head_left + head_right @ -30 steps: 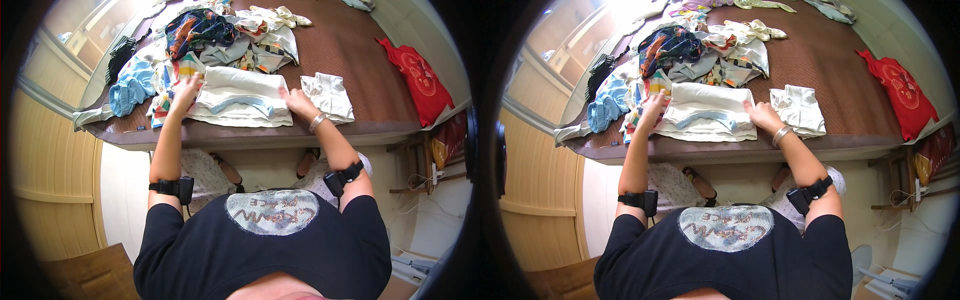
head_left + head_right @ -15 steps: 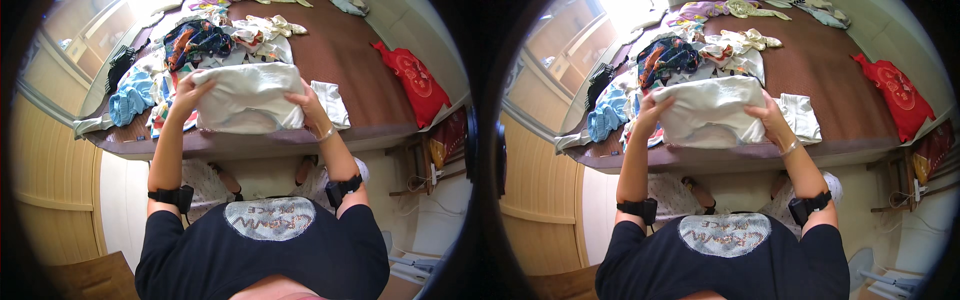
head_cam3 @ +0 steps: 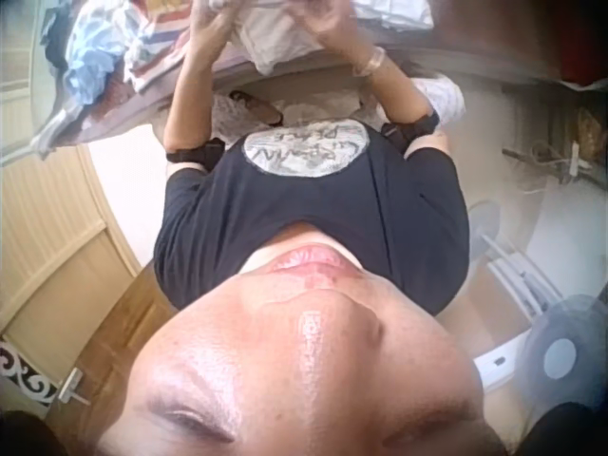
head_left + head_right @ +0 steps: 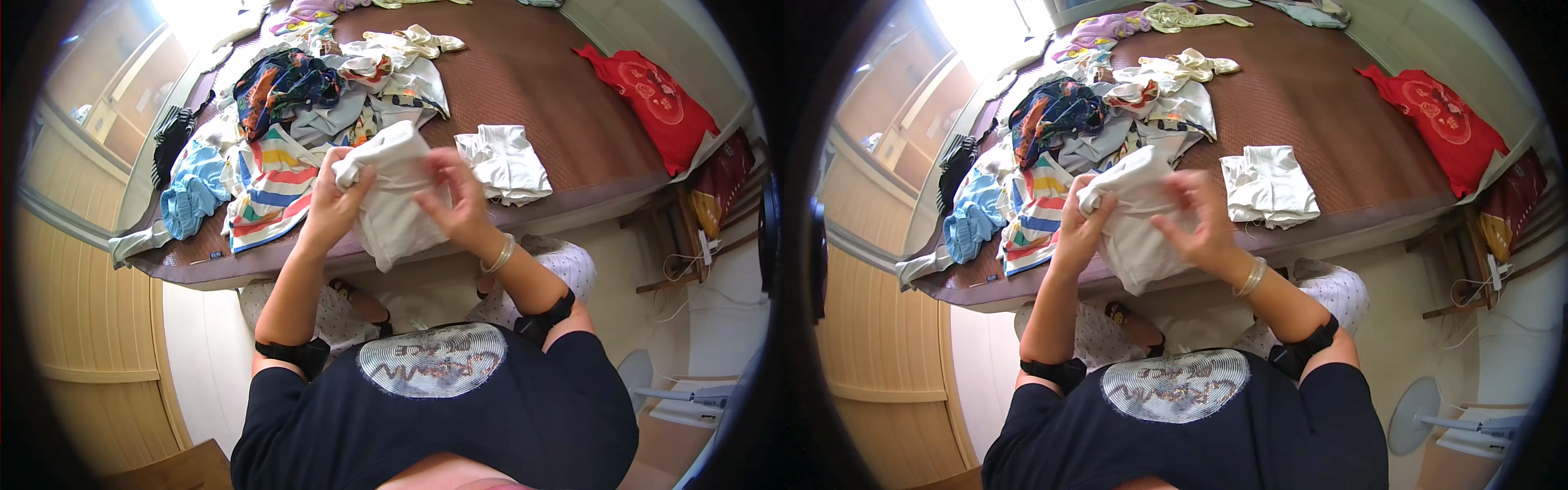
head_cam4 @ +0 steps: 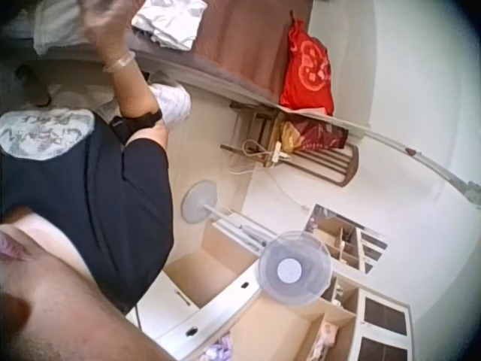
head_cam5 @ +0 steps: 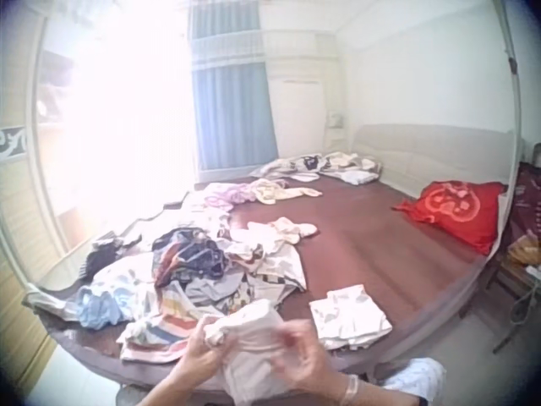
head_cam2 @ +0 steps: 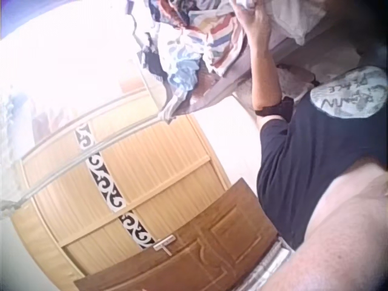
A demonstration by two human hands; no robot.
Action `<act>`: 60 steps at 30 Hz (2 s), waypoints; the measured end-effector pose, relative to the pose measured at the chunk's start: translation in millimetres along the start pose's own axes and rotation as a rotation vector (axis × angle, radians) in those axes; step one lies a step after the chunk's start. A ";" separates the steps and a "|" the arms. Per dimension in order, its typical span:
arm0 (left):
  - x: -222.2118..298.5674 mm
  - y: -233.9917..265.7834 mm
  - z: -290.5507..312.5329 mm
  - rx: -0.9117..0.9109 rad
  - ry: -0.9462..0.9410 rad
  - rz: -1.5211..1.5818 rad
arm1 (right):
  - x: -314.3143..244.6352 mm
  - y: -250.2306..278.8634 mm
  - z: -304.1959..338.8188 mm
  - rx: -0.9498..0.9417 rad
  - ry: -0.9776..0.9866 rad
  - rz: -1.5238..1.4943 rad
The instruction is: Folding several pieces of children's clothing on a bed.
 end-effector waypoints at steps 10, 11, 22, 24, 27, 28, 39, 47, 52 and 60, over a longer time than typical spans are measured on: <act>-43.7 34.3 -3.5 -0.009 0.039 0.005 | 51.8 97.6 10.4 0.404 -0.395 -0.382; -40.2 56.2 -3.2 0.104 -0.098 -0.378 | 70.7 120.6 12.9 0.402 -0.428 -0.412; -52.6 109.8 42.6 -0.028 -0.095 -1.107 | 187.3 163.6 35.9 0.285 -0.721 0.971; -47.2 109.9 50.6 -0.233 0.045 -1.149 | 149.8 173.9 26.3 0.555 -0.621 1.248; -30.4 118.2 50.6 -0.216 0.208 -1.278 | 124.2 145.5 13.6 0.370 -0.420 1.519; -26.5 119.5 47.8 -0.172 0.285 -1.346 | 127.1 131.4 15.2 0.323 -0.465 1.446; -69.6 45.6 21.4 -0.004 0.071 -1.193 | 129.2 94.0 16.5 0.122 -0.603 1.043; -19.0 39.1 77.8 -0.265 0.162 0.726 | 14.7 -26.5 -19.2 -0.219 0.170 0.568; 27.5 84.6 67.5 0.236 0.245 -0.213 | -5.0 -38.5 -27.6 -0.351 -0.200 -0.423; 52.8 11.1 73.4 -0.176 -0.489 -0.861 | -43.7 -35.6 -26.3 -0.327 -0.323 -0.974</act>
Point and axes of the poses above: each hand's wrist, its own z-axis away from the middle knuckle, its own y-axis out of the back of the hand, x = y × z, the point moved 4 cm from there along -z, towards the middle knuckle, and after that the axes turned 12 degrees about z, right-handed, at the moved point
